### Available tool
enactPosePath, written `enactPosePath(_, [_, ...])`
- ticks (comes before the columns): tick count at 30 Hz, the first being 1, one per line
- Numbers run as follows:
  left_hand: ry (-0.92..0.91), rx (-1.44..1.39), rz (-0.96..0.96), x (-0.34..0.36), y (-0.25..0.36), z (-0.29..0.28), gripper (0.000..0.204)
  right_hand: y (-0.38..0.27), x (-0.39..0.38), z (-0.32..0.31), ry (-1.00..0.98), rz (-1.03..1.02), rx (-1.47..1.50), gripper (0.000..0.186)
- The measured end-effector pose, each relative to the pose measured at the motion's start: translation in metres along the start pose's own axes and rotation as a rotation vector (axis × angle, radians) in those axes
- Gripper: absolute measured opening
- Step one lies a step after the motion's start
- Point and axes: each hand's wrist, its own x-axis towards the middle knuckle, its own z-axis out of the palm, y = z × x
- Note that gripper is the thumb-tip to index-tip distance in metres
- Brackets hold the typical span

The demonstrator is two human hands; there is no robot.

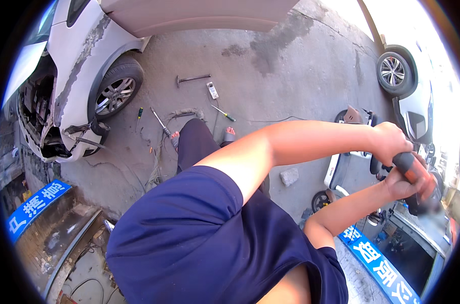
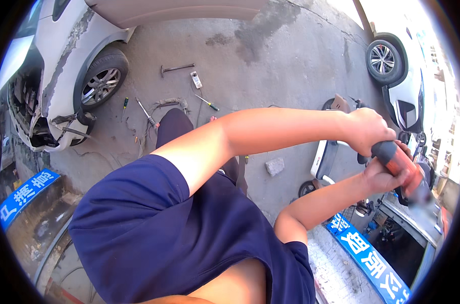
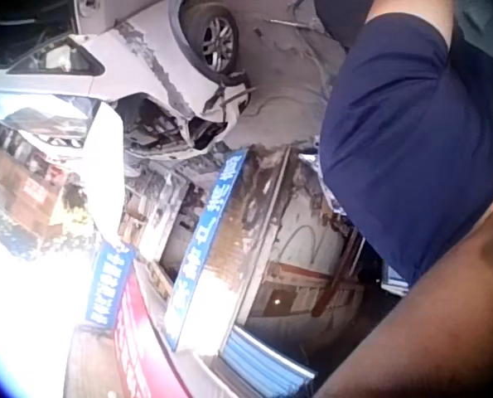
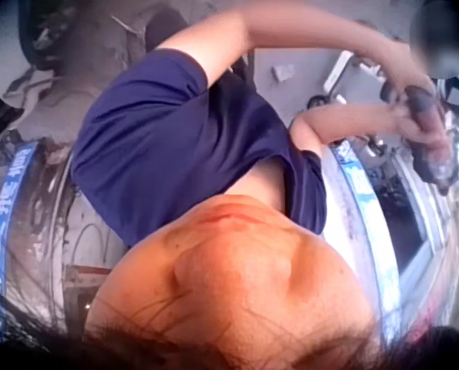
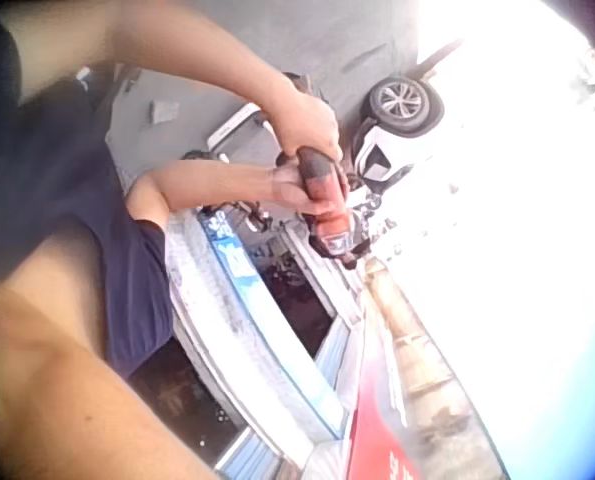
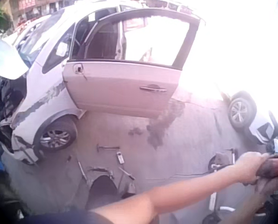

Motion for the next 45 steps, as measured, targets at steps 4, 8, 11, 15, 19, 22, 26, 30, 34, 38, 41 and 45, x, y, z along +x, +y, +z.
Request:
enactPosePath(4, [-0.003,-0.046,0.030,0.015,0.010,0.003,0.066,-0.029,0.041,-0.042,-0.117,0.085,-0.074,0.053])
enactPosePath(8, [0.253,0.003,-0.086,-0.057,-0.023,0.001,0.074,-0.007,0.071,-0.052,-0.237,-0.005,-0.565,0.033])
enactPosePath(11, [0.562,-0.169,-0.579,-0.165,-0.119,0.020,0.065,0.070,0.060,-0.040,-0.205,-0.121,-1.098,0.026])
enactPosePath(15, [0.899,-0.130,-1.270,-0.401,-0.210,-0.017,0.059,0.223,0.024,-0.051,-0.520,-0.218,-1.692,0.045])
enactPosePath(19, [1.091,0.142,-1.794,-0.701,-0.199,0.010,0.053,0.383,-0.074,-0.025,-0.922,0.021,-1.569,0.038])
enactPosePath(22, [0.943,0.348,-2.235,-0.833,-0.113,0.073,0.049,0.542,-0.167,-0.053,-1.247,0.254,-1.612,0.051])
enactPosePath(26, [0.760,0.218,-2.424,-0.906,-0.043,0.198,0.043,0.734,-0.319,-0.088,-1.483,0.418,-1.756,0.065])
enactPosePath(30, [0.677,-0.276,-2.542,-0.949,-0.080,0.311,0.046,0.886,-0.415,-0.109,-1.603,0.473,-1.913,0.064])
enactPosePath(34, [0.984,-0.590,-2.547,-1.023,-0.160,0.424,0.053,0.995,-0.473,-0.118,-1.424,0.394,-1.729,0.068])
enactPosePath(38, [1.757,-0.816,-2.641,-1.030,-0.289,0.460,0.056,1.043,-0.484,-0.154,-1.333,0.377,-1.689,0.085])
enactPosePath(41, [2.047,-1.460,-2.231,-1.043,-0.309,0.482,0.058,1.034,-0.512,-0.166,-1.403,0.207,-1.550,0.088])
enactPosePath(45, [2.231,-1.129,-2.130,-1.019,-0.353,0.468,0.054,1.041,-0.482,-0.188,-1.549,0.192,-1.962,0.093])
